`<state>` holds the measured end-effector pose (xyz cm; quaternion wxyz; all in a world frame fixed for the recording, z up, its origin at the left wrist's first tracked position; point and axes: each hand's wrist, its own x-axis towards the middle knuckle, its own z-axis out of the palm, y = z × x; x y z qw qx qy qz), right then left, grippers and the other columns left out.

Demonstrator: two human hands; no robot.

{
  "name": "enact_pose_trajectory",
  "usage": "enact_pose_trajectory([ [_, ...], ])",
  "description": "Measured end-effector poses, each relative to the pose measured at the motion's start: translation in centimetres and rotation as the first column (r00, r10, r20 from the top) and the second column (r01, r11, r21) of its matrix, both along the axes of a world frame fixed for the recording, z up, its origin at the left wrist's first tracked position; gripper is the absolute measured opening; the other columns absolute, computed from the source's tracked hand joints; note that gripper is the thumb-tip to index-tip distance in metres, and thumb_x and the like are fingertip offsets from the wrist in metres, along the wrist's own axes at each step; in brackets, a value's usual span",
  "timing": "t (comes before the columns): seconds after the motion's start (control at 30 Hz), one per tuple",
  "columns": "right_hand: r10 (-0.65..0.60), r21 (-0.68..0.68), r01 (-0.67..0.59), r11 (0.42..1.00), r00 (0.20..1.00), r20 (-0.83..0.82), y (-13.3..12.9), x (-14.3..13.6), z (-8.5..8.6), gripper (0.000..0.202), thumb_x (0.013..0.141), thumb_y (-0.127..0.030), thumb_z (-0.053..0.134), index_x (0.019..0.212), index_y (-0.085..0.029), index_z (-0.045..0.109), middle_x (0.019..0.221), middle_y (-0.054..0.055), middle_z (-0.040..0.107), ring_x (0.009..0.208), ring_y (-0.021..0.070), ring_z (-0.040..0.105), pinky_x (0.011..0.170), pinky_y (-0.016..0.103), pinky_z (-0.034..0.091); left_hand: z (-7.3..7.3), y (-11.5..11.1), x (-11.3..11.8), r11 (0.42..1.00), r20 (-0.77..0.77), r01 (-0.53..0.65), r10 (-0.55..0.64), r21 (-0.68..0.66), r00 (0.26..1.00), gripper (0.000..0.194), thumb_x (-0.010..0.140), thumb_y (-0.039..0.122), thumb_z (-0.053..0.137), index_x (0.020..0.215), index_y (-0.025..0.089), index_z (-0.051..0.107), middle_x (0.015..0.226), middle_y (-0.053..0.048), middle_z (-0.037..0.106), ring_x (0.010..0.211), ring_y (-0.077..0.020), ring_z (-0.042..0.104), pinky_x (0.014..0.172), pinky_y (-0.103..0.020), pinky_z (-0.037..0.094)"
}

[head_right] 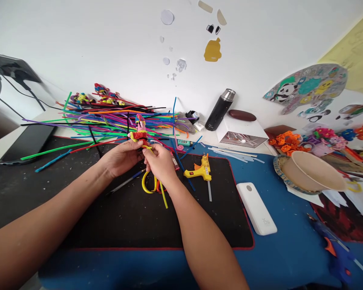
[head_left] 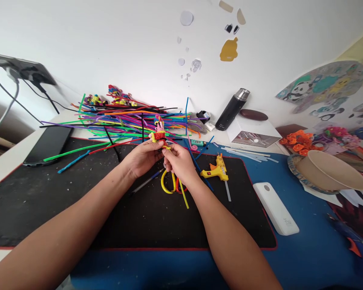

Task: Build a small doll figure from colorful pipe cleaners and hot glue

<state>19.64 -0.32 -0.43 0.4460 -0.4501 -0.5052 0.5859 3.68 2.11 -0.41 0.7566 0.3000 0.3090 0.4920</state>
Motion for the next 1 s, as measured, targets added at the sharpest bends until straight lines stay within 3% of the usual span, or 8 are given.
enact_pose_trajectory([
  [0.17,-0.022,0.022,0.022,1.0,1.0,0.014,-0.1,-0.2,-0.1,0.021,0.092,-0.041,0.069,0.086,-0.024,0.059,0.059,-0.007,0.06,0.04,0.0097,0.053,0.043,0.024,0.036,-0.2,0.0,0.2,0.999,0.018,-0.038,0.038,-0.03,0.999,0.031,0.068,0.023,0.101,0.087,0.014,0.078,0.084,-0.004,0.078,0.075,-0.0176,0.071,0.07,-0.03,0.055],
  [0.4,-0.051,0.043,0.049,0.998,0.998,0.039,-0.1,-0.2,-0.1,0.021,0.093,-0.037,0.069,0.081,-0.024,0.057,0.058,-0.008,0.059,0.041,0.0101,0.053,0.046,0.025,0.037,-0.4,0.0,0.0,0.999,0.016,0.011,-0.011,-0.032,1.0,0.025,0.073,0.025,0.098,0.087,0.015,0.078,0.084,-0.006,0.078,0.074,-0.0188,0.071,0.071,-0.031,0.055],
  [0.73,-0.073,0.094,0.062,0.994,0.99,0.122,-0.4,-0.1,0.3,0.021,0.095,-0.033,0.065,0.078,-0.025,0.055,0.057,-0.007,0.059,0.043,0.0107,0.054,0.049,0.025,0.04,0.2,-0.1,0.0,0.988,0.062,0.004,0.005,-0.151,0.998,0.016,0.076,0.016,0.092,0.085,0.014,0.079,0.085,-0.006,0.079,0.076,-0.0172,0.072,0.073,-0.028,0.058],
  [1.0,-0.049,0.077,0.04,0.996,0.991,0.121,-0.4,0.2,1.0,0.021,0.095,-0.031,0.065,0.077,-0.024,0.057,0.058,-0.007,0.059,0.043,0.0103,0.053,0.049,0.025,0.039,0.2,0.0,0.0,0.992,0.055,-0.011,0.018,-0.124,0.998,0.016,0.075,0.014,0.093,0.084,0.014,0.08,0.082,-0.005,0.079,0.074,-0.0157,0.071,0.072,-0.027,0.058],
])
